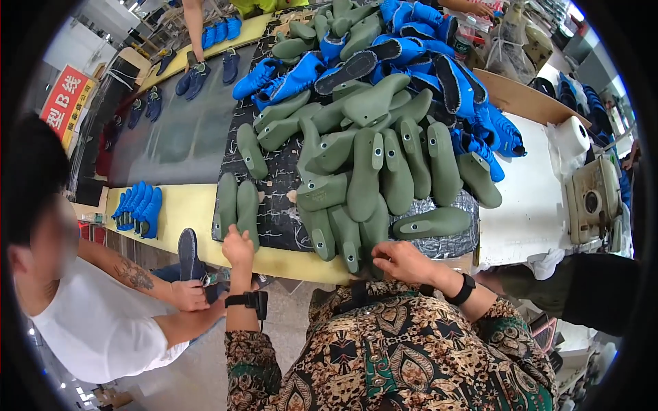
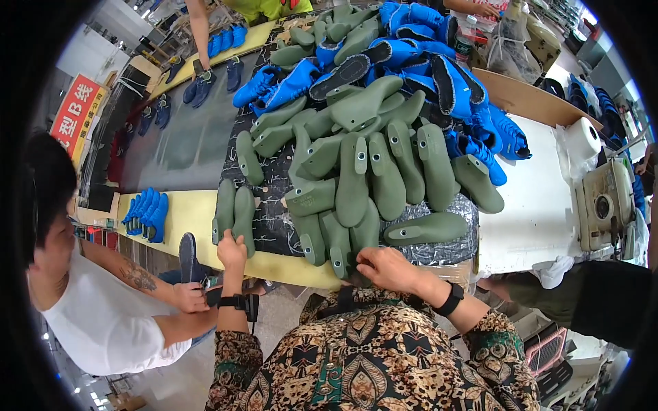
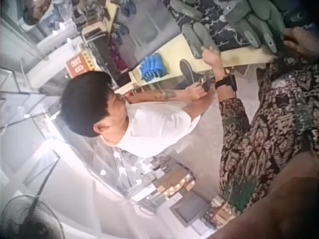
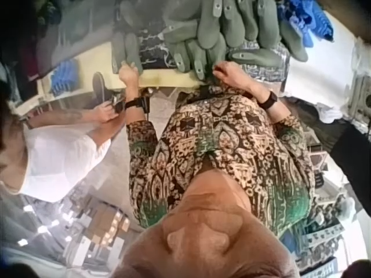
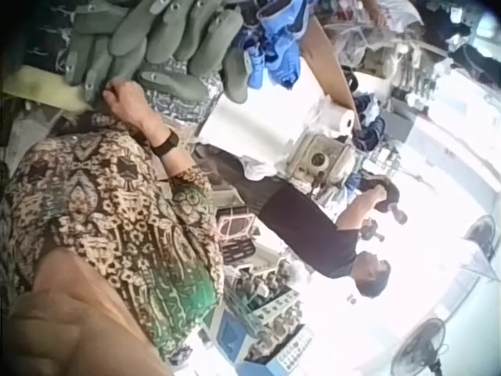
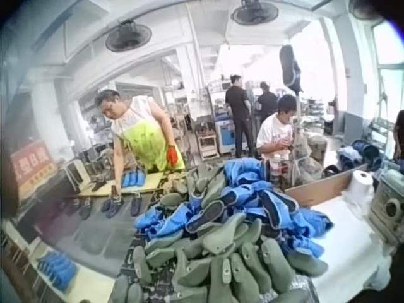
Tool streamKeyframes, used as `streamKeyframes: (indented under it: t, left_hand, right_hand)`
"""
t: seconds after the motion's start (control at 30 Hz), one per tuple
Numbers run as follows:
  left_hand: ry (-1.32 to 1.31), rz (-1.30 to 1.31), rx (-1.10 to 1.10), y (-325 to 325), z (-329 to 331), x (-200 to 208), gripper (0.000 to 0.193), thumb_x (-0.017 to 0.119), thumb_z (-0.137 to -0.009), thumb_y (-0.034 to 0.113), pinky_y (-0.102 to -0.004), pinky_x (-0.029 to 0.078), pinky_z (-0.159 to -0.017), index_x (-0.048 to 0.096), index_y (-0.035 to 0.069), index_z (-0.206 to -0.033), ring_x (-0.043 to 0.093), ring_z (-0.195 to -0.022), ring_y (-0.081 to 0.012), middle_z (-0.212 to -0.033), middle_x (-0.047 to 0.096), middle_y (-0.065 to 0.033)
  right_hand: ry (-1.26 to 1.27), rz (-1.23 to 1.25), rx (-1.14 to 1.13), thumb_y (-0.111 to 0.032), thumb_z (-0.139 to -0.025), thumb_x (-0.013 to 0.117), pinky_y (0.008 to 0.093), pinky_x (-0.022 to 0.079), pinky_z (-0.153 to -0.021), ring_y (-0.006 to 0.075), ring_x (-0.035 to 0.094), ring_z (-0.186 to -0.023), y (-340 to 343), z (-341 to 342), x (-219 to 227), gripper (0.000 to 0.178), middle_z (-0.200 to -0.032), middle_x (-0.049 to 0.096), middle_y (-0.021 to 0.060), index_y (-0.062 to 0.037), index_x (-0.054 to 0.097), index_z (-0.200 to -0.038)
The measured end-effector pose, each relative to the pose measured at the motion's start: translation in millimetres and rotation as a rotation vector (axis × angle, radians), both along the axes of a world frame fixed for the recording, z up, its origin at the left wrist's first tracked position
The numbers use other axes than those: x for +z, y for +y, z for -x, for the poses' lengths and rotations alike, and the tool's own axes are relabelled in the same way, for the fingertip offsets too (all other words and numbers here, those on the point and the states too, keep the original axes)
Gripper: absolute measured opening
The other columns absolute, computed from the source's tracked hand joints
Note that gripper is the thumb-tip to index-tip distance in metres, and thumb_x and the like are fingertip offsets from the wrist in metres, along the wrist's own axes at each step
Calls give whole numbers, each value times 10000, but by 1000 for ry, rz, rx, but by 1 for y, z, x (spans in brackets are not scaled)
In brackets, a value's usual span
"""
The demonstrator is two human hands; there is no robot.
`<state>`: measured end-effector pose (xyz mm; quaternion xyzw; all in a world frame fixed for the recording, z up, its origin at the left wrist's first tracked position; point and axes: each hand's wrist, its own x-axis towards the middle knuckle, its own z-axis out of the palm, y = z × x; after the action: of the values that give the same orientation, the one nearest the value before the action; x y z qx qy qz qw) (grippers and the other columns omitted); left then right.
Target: Assembling shoe uppers onto shoe lasts in a factory setting.
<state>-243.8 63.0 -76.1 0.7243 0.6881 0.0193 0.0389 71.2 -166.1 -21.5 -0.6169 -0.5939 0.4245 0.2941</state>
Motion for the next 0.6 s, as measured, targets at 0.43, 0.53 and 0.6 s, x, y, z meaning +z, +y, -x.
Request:
streamKeyframes:
  t: [0.43,0.53,0.6]
  left_hand:
    - [-505,-222,-562,-33,-140,25,429,685,-741,186,-420,410,-894,549,-3,-1101,502,-1081,-365,-1190,517,-179]
    - [-460,-115,-635,-9,-158,28,434,703,-730,198,-430,428,-858,555,1,-1088,529,-1052,-365,-1142,550,-183]
    - [-305,123,-621,-5,-164,35,432,711,-718,207,-406,456,-823,579,-4,-1070,578,-976,-362,-1045,608,-196]
  right_hand:
    - [-253,-25,9,-222,-837,567,469,487,-660,388,614,-751,-23,9,-27,201,-774,626,196,-36,543,-909]
    - [-285,-8,55,-227,-842,561,471,485,-658,388,614,-742,-18,11,-24,198,-752,624,194,-39,545,-903]
    - [-305,1,87,-229,-845,559,472,484,-658,388,614,-739,-14,11,-22,196,-743,623,193,-40,548,-893]
